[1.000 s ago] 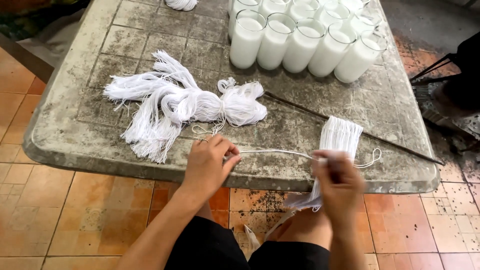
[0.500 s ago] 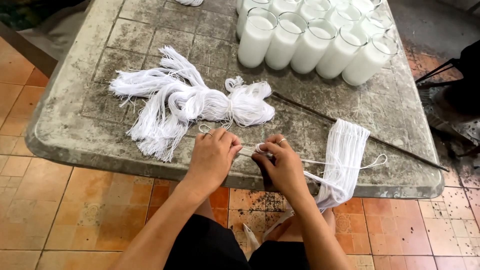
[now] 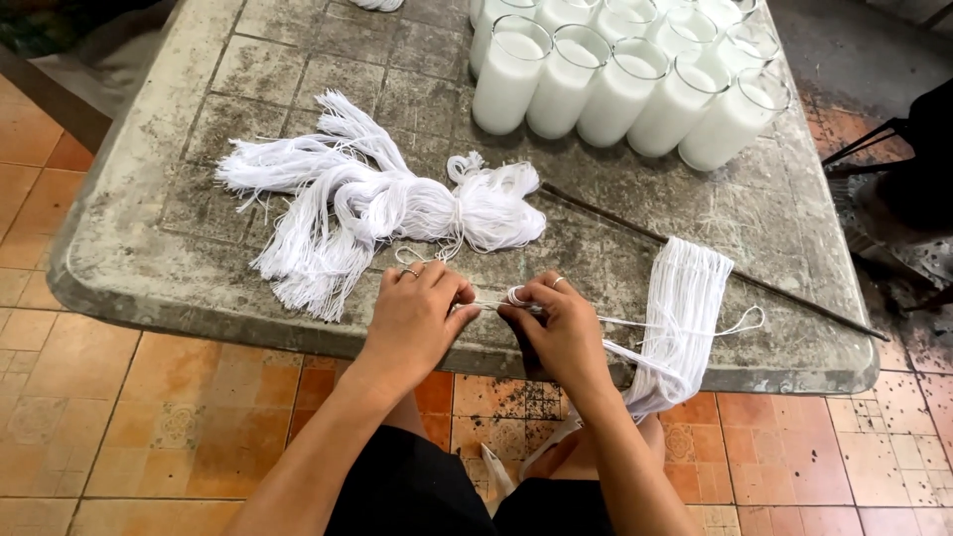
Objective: Tying white fringe bundles and sliding them onto a metal rod at a candle production station.
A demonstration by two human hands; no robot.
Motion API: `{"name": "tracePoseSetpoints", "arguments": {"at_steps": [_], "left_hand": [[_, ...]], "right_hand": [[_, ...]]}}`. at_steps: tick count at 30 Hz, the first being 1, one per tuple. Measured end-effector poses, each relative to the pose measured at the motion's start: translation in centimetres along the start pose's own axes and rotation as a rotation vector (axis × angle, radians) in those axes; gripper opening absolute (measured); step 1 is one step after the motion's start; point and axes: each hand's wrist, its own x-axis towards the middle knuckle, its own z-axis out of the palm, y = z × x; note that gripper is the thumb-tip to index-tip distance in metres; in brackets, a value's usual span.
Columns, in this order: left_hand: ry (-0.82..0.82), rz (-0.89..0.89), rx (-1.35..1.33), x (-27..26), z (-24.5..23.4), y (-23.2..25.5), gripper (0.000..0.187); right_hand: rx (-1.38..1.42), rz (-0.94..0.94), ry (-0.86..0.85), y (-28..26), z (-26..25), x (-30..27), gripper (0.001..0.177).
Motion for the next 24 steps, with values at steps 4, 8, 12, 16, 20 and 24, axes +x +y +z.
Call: {"name": "tracePoseSetpoints", "arguments": {"at_steps": [4, 8, 12, 16, 20, 24], "left_hand": [[0.047, -0.01, -0.025, 0.1, 1.1, 0.1, 0.02], [0.13, -0.173, -0.991, 1.4, -4.5, 5.9, 0.032], [-0.182, -0.113, -1.8, 1.2, -7.0, 11.8, 0.065], [-0.394, 0.076, -1.714, 1.1, -5.6, 12.5, 0.015], [-0.528, 0.013, -1.554, 0.1, -8.7, 11.3, 0.025], [-0.502, -0.251, -1.316, -1.2, -8.9, 7.4, 0.034]], "right_hand": [[0.013, -0.055, 0.004, -1.3, -1.1, -0.4, 0.012], [0.182, -0.17, 0.079, -6.4, -4.5, -1.5, 0.009], [0.24, -0.193, 0.151, -9.6, -7.7, -3.2, 0.015], [0.233, -0.082, 0.157, -10.5, -11.4, -4.7, 0.013], [0.446, 0.018, 0.264, -6.8, -13.8, -4.0, 0.007], [0.693, 0.155, 0.558, 0.1, -15.5, -3.1, 0.008]]}}
